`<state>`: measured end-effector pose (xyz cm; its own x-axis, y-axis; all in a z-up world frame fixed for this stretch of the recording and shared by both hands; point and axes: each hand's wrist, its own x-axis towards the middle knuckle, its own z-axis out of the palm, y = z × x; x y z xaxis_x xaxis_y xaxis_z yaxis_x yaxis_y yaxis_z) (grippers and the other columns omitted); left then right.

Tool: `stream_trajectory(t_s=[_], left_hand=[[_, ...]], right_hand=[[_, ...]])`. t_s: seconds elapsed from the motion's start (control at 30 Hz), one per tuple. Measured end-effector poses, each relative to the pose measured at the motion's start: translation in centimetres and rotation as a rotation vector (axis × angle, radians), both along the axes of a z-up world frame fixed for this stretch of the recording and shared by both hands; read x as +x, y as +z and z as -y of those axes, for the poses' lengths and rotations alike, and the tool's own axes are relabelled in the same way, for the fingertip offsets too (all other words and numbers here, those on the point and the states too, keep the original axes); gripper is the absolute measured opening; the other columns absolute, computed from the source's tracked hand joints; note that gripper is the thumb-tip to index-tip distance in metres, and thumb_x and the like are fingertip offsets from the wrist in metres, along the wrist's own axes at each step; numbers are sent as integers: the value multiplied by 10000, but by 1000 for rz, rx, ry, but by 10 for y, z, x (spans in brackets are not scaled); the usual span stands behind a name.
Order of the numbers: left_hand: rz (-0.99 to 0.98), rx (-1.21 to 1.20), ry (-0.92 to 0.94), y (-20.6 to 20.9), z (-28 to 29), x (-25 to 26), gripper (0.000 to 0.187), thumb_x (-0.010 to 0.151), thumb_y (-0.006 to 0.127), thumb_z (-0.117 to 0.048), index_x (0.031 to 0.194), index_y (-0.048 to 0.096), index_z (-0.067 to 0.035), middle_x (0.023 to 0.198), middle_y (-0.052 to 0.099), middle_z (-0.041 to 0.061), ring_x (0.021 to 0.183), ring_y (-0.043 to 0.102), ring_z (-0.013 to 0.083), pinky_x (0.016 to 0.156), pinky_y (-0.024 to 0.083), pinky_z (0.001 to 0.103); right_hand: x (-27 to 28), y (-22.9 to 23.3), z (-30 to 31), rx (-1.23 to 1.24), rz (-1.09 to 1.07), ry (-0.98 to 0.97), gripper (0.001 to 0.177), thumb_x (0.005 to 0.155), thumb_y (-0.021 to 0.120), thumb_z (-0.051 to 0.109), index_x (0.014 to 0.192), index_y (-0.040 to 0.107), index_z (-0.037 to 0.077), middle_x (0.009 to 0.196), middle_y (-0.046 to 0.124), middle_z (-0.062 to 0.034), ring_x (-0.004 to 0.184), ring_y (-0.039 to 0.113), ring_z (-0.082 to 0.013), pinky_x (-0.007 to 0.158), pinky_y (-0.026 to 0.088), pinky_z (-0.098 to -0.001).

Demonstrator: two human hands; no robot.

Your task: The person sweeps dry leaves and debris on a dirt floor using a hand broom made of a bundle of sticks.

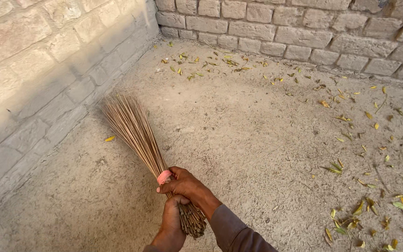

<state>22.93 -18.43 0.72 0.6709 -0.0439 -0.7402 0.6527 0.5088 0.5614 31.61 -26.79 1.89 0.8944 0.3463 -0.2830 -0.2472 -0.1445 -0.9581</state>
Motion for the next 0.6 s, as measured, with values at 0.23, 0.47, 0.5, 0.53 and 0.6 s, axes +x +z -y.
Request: stream_trajectory(t_s=[0.23,0.47,0.5,0.53,0.6], left_hand=[[69,117,-13,18,-15,-15,242,776,593,-216,935,636,-39,724,662,121,572,626,274,533,532,427],[14,212,-106,20,-6,21,296,841,554,-259,1042,609,-50,800,683,126,625,654,240,569,558,401],[24,191,-192,13,0,25,326,847,545,-272,1049,621,-27,796,692,141,622,663,244,569,574,394],[8,182,-205,4,11,29,326,847,545,-272,1049,621,-27,796,692,141,622,663,244,569,574,394],[29,119,-429,-5,25,45,284,884,520,-305,1036,553,-67,780,644,125,596,649,247,542,582,411]], right_hand=[[-15,6,-14,130,-265,156,1006,709,818,124,1558,284,44,1278,666,-221,1069,692,-305,842,567,-394],[5,-10,-4,191,-285,2,794,738,757,27,1458,426,65,1139,679,-155,976,698,-261,755,592,-373],[1,-21,10,185,-302,-12,794,738,757,27,1458,426,65,1139,679,-155,976,698,-261,755,592,-373],[-3,-30,26,319,-318,-100,727,763,745,24,1431,458,41,1106,677,-170,931,691,-259,741,594,-360],[-3,-33,45,418,-339,-370,611,801,716,33,1379,515,15,1053,686,-174,849,681,-248,694,591,-352]])
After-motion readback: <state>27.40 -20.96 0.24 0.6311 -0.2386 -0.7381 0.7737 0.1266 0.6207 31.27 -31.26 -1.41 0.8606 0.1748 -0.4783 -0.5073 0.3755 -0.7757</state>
